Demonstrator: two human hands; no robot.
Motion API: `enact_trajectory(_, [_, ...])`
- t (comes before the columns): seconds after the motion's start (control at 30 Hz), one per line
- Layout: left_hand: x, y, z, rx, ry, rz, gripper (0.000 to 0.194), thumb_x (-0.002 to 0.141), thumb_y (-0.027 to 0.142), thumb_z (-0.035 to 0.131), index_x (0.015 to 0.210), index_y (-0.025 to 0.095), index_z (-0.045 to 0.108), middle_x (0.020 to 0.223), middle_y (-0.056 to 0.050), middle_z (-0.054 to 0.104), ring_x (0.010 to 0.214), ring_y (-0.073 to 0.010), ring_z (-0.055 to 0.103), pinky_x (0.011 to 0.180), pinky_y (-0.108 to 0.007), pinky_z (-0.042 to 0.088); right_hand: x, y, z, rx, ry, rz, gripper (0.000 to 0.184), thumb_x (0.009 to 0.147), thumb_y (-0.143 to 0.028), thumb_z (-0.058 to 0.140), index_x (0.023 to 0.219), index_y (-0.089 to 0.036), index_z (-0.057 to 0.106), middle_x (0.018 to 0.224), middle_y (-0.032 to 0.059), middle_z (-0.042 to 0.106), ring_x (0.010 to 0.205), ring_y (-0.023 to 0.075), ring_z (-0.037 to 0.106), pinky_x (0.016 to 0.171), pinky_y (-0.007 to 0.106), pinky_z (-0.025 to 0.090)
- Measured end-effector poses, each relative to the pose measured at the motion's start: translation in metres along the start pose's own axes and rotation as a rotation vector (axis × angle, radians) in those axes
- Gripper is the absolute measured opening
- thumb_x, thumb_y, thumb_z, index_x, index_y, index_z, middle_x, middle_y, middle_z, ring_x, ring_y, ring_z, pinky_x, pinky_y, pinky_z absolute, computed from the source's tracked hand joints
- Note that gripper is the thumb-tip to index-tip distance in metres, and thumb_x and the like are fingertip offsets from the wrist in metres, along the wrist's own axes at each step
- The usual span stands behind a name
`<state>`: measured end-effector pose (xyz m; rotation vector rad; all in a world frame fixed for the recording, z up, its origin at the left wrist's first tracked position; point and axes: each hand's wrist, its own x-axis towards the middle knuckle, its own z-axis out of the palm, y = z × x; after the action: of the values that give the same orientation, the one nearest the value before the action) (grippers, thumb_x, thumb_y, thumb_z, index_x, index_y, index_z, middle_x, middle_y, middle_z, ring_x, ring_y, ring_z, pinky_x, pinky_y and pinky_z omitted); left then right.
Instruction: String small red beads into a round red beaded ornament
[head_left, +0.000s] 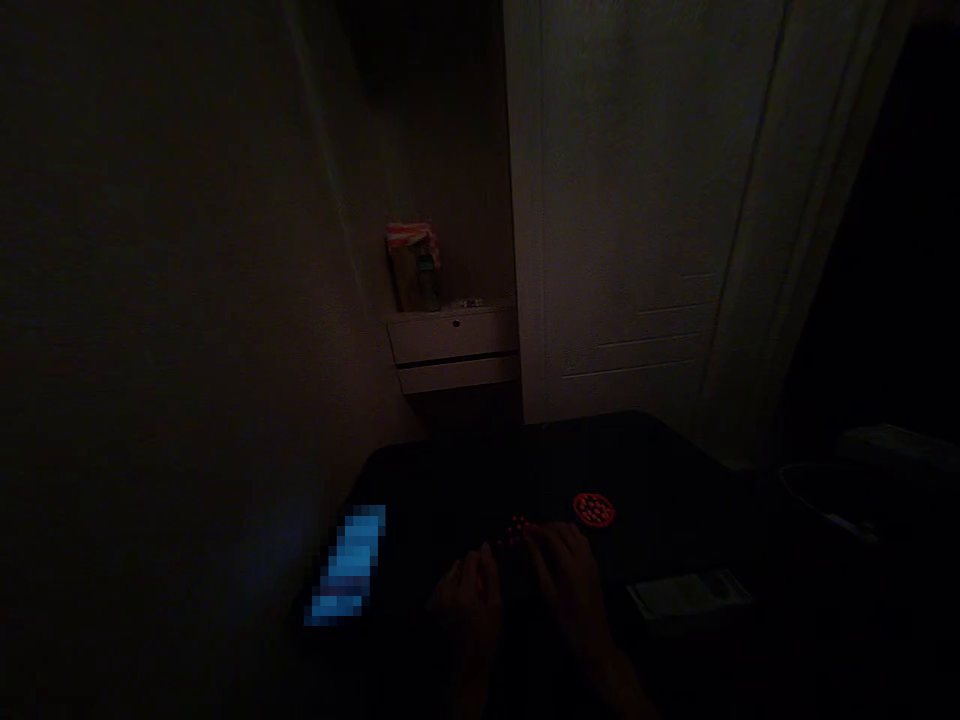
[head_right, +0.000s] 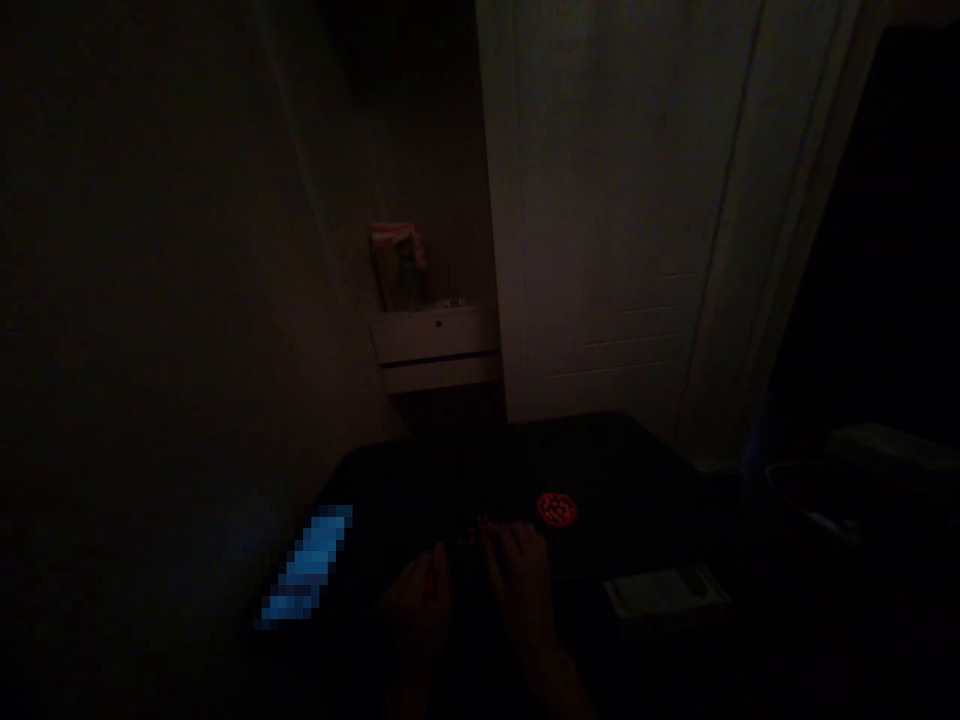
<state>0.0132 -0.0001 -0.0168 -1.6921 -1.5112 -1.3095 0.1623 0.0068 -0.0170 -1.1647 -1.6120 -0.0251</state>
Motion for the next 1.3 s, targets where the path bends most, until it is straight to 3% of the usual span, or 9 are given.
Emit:
enact_trajectory(0.63, [0.0013, 0.0006, -0.0012, 0.001, 0.007, 0.018, 0.040, 0.102, 0.027, 0.047, 0.065, 0.021, 0.060, 0.055, 0.000, 0.063, 0.048, -0.0142, 0.060, 0.052, -0.026, 0.039, 0.0011, -0.0008, -0.0016, -0.010, -0.028, -0.020, 0.023, 0.104, -0.031, 0.047, 0.095, -0.025, 0.067, 0.091, 0.0048, 0.072, 0.085, 0.0232, 0.065, 0.077, 0.037, 0.050])
enact_trajectory(1.3, [-0.0009, -0.0008, 0.0005, 0.019, 0.013, 0.017, 0.038, 0.102, 0.028, 0.048, 0.067, 0.021, 0.063, 0.056, 0.000, 0.064, 0.050, -0.0154, 0.061, 0.053, -0.028, 0.040, 0.0001, 0.0014, 0.0000, -0.012, -0.045, -0.033, 0.017, 0.102, -0.025, 0.051, 0.096, -0.025, 0.067, 0.091, 0.0042, 0.072, 0.085, 0.0236, 0.065, 0.079, 0.038, 0.048])
